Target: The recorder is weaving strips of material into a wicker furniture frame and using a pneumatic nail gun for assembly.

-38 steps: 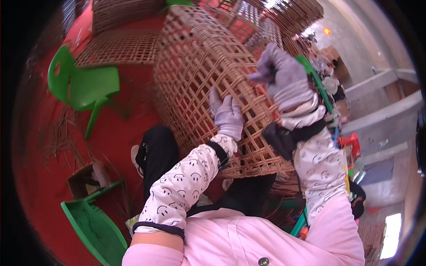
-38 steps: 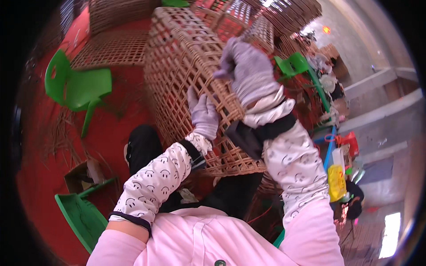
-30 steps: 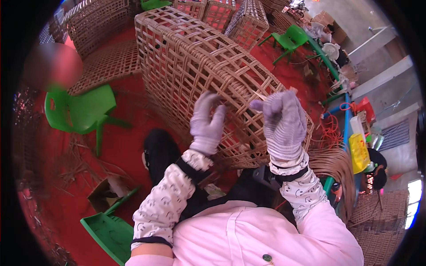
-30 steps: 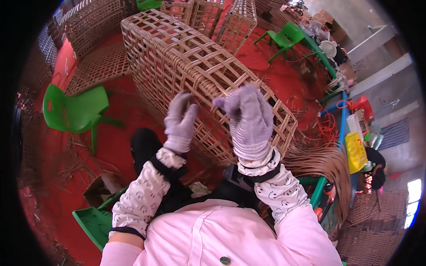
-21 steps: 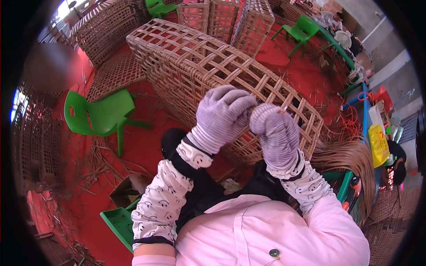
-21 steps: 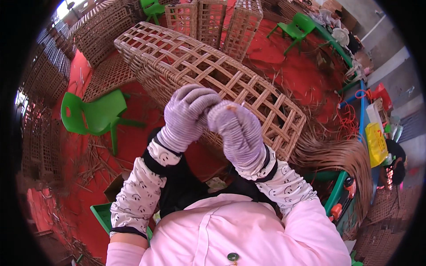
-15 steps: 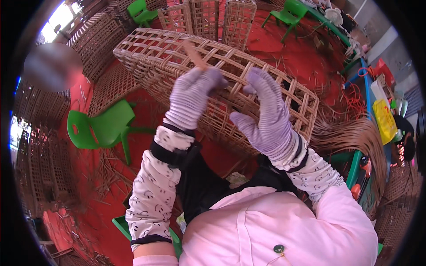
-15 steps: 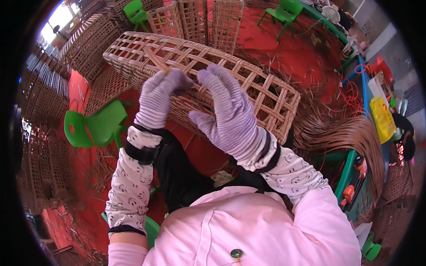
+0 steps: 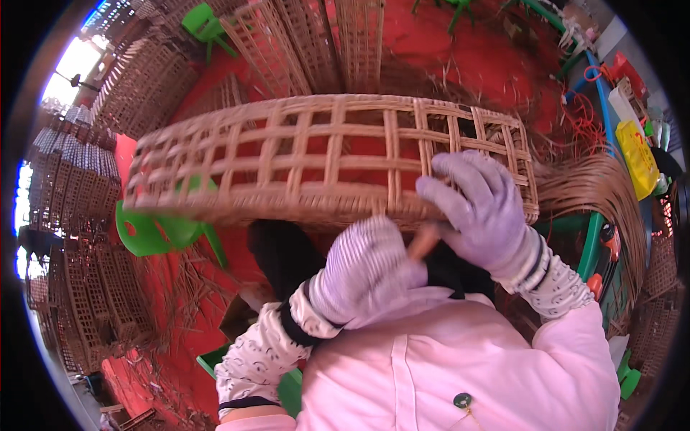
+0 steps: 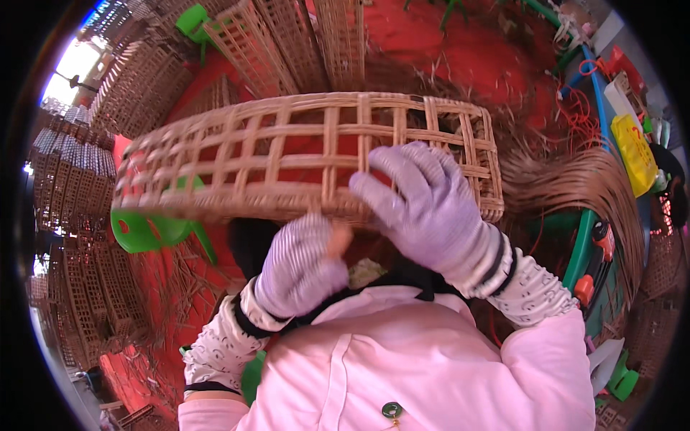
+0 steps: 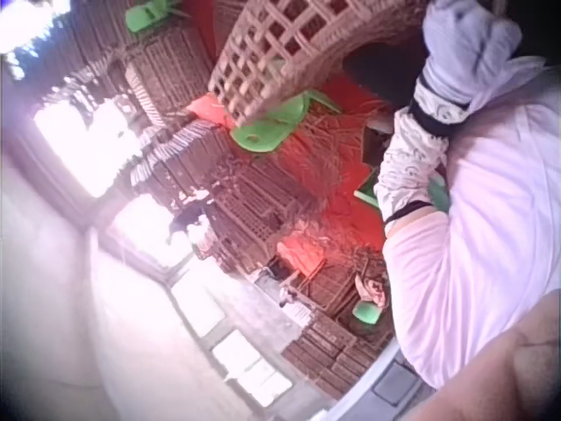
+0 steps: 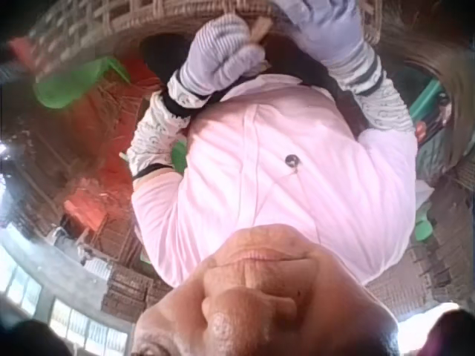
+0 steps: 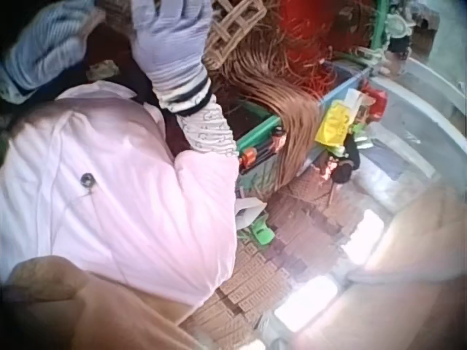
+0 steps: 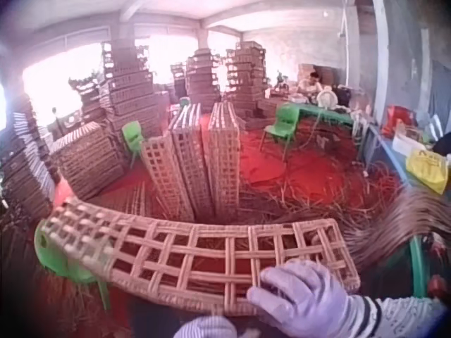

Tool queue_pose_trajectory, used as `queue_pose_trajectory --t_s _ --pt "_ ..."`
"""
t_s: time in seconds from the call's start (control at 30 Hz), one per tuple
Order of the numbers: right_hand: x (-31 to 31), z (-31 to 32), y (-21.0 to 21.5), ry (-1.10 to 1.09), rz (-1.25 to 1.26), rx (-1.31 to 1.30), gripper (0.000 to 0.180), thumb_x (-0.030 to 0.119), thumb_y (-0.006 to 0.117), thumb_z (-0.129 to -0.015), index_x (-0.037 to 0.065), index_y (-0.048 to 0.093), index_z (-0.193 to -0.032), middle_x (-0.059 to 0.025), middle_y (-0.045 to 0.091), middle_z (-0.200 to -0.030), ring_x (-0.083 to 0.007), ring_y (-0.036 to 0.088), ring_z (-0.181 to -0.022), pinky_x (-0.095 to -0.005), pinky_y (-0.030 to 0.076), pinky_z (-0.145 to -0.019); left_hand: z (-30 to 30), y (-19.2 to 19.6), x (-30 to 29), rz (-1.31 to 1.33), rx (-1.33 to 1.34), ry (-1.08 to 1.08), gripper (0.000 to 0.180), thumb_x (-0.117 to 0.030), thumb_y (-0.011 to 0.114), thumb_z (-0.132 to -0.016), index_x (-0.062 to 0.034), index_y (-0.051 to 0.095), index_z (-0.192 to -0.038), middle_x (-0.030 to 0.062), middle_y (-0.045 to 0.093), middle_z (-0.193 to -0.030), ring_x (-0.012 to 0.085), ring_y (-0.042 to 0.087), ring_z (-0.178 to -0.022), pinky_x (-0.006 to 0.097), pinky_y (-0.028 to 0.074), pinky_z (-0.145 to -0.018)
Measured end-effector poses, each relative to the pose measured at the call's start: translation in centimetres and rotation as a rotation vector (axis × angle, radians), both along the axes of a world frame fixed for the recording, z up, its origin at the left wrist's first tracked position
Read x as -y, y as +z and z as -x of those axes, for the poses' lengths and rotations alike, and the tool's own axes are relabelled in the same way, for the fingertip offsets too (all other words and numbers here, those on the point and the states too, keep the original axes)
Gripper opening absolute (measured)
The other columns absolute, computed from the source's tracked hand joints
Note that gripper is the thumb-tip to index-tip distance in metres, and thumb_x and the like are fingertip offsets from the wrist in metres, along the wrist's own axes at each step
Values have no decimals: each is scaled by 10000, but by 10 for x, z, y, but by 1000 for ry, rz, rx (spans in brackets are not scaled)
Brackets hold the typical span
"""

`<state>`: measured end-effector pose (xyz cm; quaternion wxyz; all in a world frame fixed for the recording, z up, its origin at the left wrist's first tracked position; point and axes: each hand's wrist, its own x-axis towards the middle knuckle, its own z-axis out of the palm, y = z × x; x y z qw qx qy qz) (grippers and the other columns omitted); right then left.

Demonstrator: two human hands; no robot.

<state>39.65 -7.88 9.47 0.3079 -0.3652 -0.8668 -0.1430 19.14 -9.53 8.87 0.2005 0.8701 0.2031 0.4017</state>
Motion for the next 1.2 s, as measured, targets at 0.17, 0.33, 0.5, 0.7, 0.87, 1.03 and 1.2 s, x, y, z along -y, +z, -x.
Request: queue_pose_trajectory --t_s 0.17,0.33,0.5,0.7,0.87,1.03,1.2 --pt "15 -48 35 -206 485 -178 749 548 702 -584 53 519 -1115 -198 431 -1220 -303 441 -1118 -398 345 -949 47 -7 43 321 -265 -137 196 -248 588 -747 -101 640 -866 -7 439 -549 157 486 -568 299 442 -545" --pt "7 -74 -27 18 1343 -941 739 450 553 -811 13 252 -1326 -165 399 -1277 -253 440 -1156 -351 376 -946 54 -11 71 609 -54 -355 249 -270 598 -737 -114 636 -926 -14 457 -565 163 488 -545 308 467 -583" --pt "-18 -78 -58 147 1382 -1037 715 432 576 -802 6 276 -1292 -170 420 -1243 -254 455 -1126 -361 386 -939 61 -23 69 723 -13 -333 246 -270 603 -733 -114 636 -920 -13 461 -568 164 486 -539 315 464 -575" --pt "-55 -73 -72 251 1322 -1027 686 410 603 -792 -3 304 -1252 -177 445 -1201 -256 474 -1090 -373 398 -932 67 -35 56 701 7 -263 243 -271 608 -728 -115 636 -913 -11 464 -572 164 483 -532 323 460 -564" --pt "-76 -70 -48 285 1207 -1003 663 391 626 -784 -10 328 -1218 -183 465 -1167 -257 490 -1061 -383 408 -925 61 -28 26 625 1 -251 241 -271 613 -725 -115 635 -907 -10 468 -576 165 481 -526 329 457 -556" --pt "-91 -41 -22 49 1234 -1165 583 325 521 -863 21 304 -1311 -120 454 -1234 -196 489 -1096 -305 408 -908 39 -22 -10 434 -125 -86 239 -271 618 -721 -116 635 -901 -8 471 -579 166 479 -520 336 454 -547" --pt "-129 -57 -15 -178 794 -621 411 296 597 -829 16 532 -1123 -57 565 -1071 -112 507 -1015 -247 390 -895 37 -31 -41 67 -8 -67 166 -126 682 -597 -43 549 -651 74 495 -589 261 509 -573 357 412 -525"
